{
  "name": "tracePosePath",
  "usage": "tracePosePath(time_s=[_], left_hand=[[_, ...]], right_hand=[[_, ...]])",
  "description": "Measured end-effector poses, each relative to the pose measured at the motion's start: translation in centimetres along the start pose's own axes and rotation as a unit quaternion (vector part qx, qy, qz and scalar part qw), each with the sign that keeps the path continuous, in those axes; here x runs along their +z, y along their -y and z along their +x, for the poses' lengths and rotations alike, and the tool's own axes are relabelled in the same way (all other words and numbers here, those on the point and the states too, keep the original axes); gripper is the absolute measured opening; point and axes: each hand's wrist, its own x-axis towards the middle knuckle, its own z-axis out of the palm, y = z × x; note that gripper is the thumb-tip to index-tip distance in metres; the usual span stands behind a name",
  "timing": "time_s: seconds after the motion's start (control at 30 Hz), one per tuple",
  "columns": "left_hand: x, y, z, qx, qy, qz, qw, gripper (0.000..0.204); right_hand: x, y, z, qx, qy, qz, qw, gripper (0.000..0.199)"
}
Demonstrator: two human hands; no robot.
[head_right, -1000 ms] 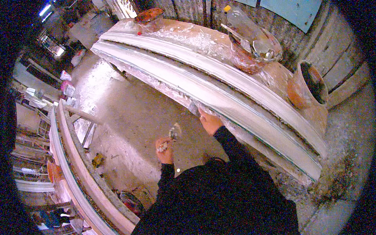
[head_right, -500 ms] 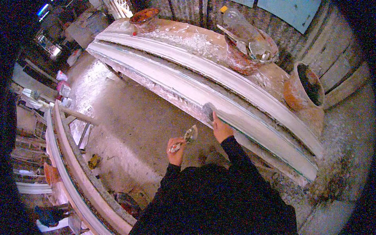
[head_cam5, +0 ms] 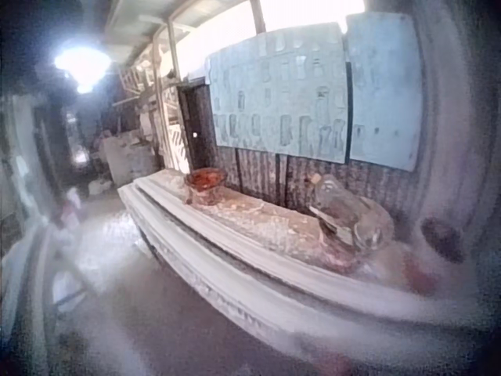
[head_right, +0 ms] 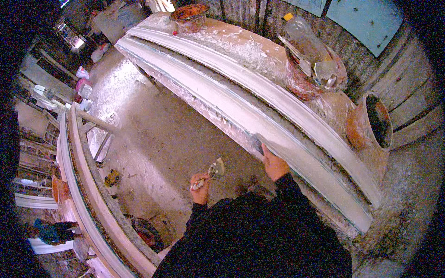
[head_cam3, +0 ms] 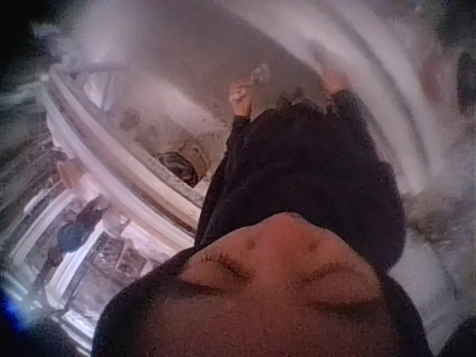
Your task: The person uses a putty knife to apply a white compound along the edges of a long white molding piece resting on a workbench. The person repeatedly scrapes the compound from a smaller tool onto the molding and smooths it along the length of the piece.
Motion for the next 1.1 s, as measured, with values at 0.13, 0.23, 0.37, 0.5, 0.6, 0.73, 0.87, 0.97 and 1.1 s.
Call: tracePosePath(time_s=[0.13,0.23,0.37,0.5,0.6,0.73,0.87,0.97,1.1], left_hand=[[0.8,0.0,1.0,0.051,-0.015,0.007,0.999,0.013],[1.9,-2.7,1.6,0.070,-0.016,0.026,0.997,0.013],[2.5,-3.4,1.7,0.053,-0.010,0.006,0.999,0.013],[5.3,-2.4,2.1,0.082,0.065,-0.053,0.993,0.013],[10.0,-5.1,3.3,0.107,0.155,-0.141,0.972,0.015],[12.9,-2.1,6.0,0.106,0.207,-0.149,0.961,0.015],[10.0,-2.2,10.8,0.164,0.148,-0.039,0.974,0.015],[6.4,-1.2,14.4,0.260,0.045,0.134,0.955,0.013],[4.7,-2.6,15.4,0.225,-0.057,0.112,0.966,0.012]], right_hand=[[4.0,3.1,5.0,0.072,0.115,-0.004,0.991,0.051],[4.1,4.7,7.3,0.092,0.167,0.079,0.978,0.049],[0.9,0.2,4.7,-0.044,0.071,0.149,0.985,0.048],[-7.0,-0.9,0.8,0.234,0.130,0.342,0.901,0.046],[-9.3,-1.8,0.2,0.291,0.061,0.304,0.905,0.046],[-9.4,-2.7,0.2,0.267,0.006,0.280,0.922,0.048],[-9.0,-3.3,-0.6,0.225,-0.025,0.243,0.943,0.048],[-8.4,-3.3,-1.0,0.145,-0.055,0.198,0.968,0.049],[-8.8,-1.6,-1.1,0.201,0.135,0.252,0.937,0.052]])
